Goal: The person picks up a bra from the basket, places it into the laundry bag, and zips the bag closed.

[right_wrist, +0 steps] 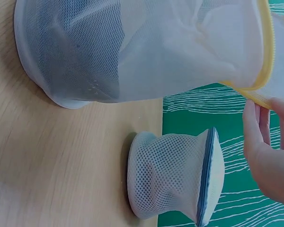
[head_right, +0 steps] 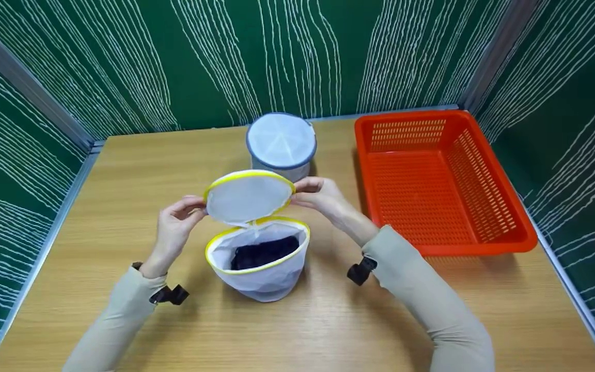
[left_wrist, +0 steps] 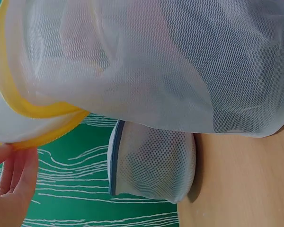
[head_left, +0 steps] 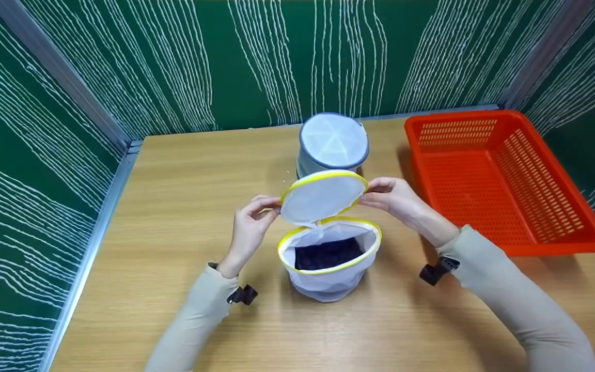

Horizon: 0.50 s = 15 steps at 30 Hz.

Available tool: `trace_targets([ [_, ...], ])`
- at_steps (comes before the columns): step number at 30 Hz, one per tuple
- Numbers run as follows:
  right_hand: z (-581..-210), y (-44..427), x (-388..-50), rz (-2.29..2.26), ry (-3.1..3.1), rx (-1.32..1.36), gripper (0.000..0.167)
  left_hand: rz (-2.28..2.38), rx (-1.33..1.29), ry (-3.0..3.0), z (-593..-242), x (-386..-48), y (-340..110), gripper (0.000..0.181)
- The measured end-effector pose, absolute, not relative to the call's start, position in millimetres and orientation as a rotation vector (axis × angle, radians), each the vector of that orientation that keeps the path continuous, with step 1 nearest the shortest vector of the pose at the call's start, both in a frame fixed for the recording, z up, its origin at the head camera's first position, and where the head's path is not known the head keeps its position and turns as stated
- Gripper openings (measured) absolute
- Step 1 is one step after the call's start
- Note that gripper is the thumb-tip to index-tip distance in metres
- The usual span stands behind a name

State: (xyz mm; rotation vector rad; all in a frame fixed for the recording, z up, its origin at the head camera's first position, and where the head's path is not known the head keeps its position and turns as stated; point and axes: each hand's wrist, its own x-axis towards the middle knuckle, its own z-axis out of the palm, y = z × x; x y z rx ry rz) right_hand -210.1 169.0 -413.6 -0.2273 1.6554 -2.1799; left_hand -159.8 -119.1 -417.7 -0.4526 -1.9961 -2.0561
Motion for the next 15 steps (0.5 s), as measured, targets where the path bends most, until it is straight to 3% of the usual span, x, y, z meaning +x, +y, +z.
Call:
trace_targets([
  [7,-412.0,171.0,-204.5,-2.100,1.904,-0.374,0.029,-1.881,-0.607,-1.949,-418.1,-148.9,-117.0,0.011],
  [15,-410.4,174.9,-198.7,-1.988,2.175,-0.600,0.010,-1.473,-0.745,-2.009,-423.5,-140.9,-116.2,0.013],
])
